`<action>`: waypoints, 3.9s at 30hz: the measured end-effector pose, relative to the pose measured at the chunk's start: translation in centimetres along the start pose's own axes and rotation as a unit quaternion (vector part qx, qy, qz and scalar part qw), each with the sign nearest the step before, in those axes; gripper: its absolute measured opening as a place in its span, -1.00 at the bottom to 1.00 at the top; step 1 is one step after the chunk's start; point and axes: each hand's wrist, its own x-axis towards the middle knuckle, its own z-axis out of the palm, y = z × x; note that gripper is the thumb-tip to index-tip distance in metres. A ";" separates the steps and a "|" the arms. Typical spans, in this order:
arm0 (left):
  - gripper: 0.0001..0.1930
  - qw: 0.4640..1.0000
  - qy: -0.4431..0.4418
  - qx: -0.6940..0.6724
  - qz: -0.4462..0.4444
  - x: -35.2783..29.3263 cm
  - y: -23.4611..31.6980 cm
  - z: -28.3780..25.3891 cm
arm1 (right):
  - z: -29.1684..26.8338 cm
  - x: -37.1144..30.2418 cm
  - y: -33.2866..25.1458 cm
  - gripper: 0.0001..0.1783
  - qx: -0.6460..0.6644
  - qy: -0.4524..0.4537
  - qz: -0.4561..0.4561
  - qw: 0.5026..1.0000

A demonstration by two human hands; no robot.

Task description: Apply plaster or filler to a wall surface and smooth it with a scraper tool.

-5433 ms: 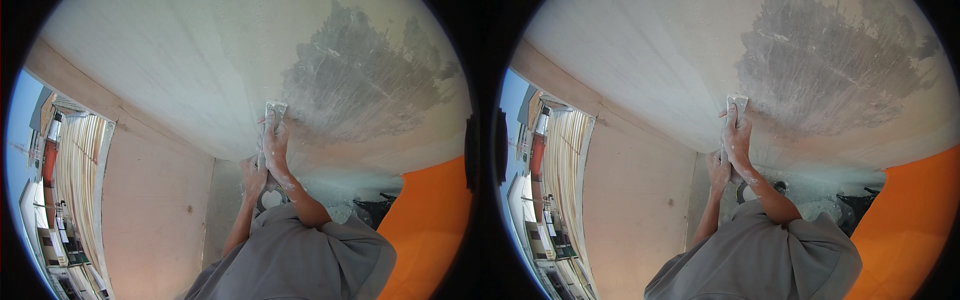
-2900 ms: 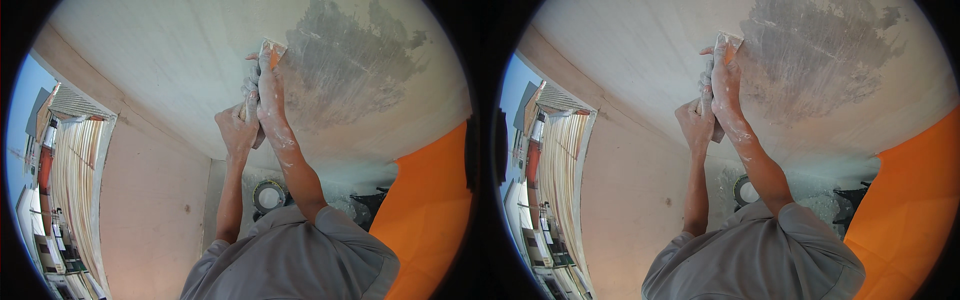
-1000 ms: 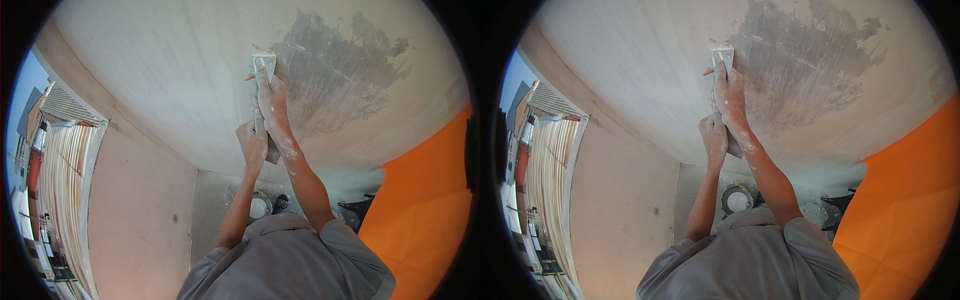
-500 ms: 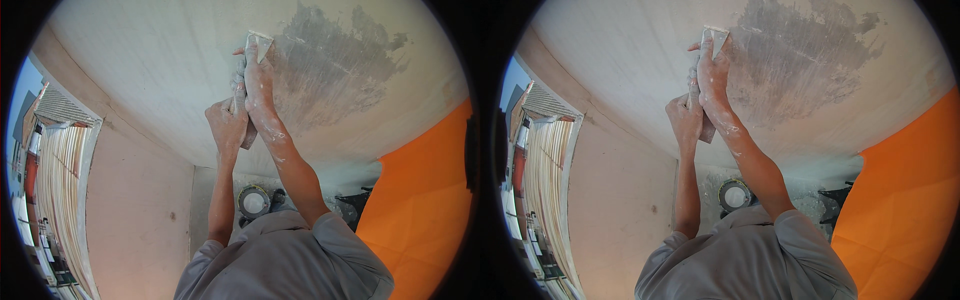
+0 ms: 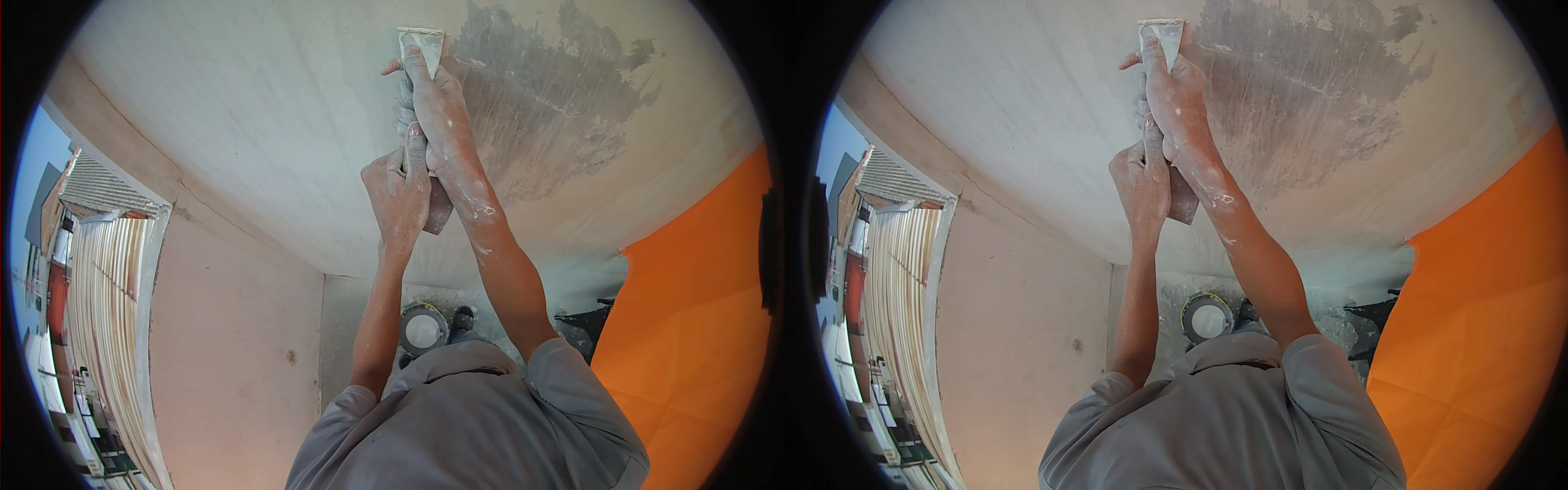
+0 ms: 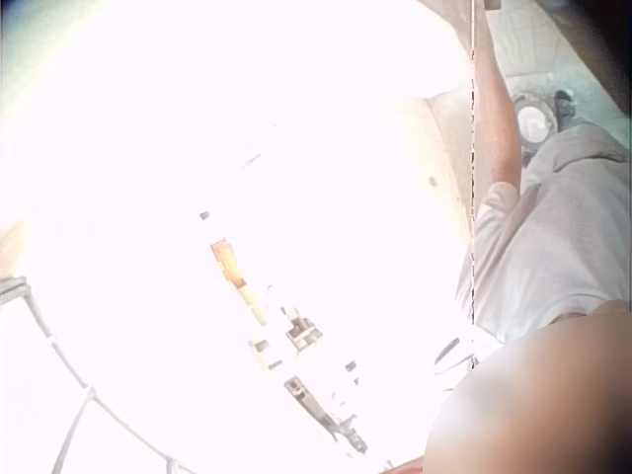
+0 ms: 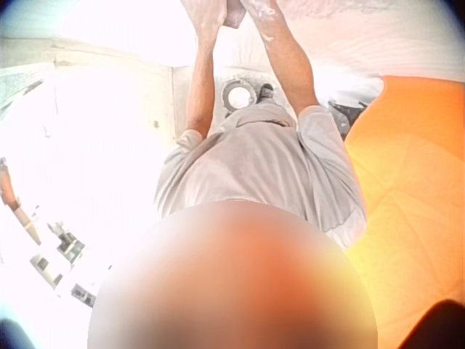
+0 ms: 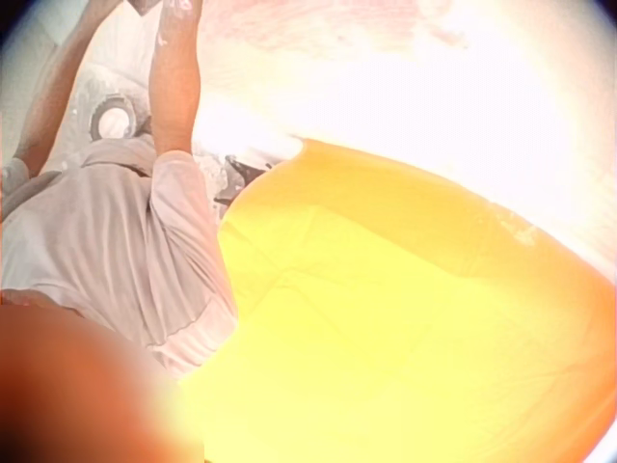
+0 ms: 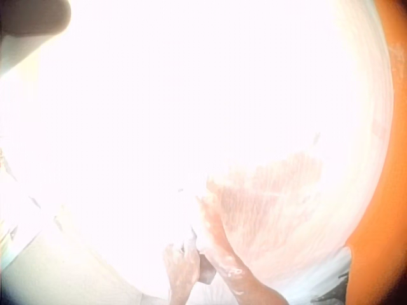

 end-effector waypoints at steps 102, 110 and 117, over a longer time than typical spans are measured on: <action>-0.47 0.633 0.051 -0.487 -0.600 -27.9 -16.7 2.3 | -30.6 -37.7 20.6 -0.60 -0.106 0.018 0.272 0.956; -0.28 0.549 -0.081 -0.694 -0.459 -30.3 -24.9 3.0 | -26.6 -37.2 17.8 -0.65 -0.353 0.011 0.216 0.910; -0.14 0.530 -0.149 -0.657 -0.516 -28.7 -17.9 1.3 | -25.9 -37.4 19.4 -0.68 -0.407 0.026 0.053 0.911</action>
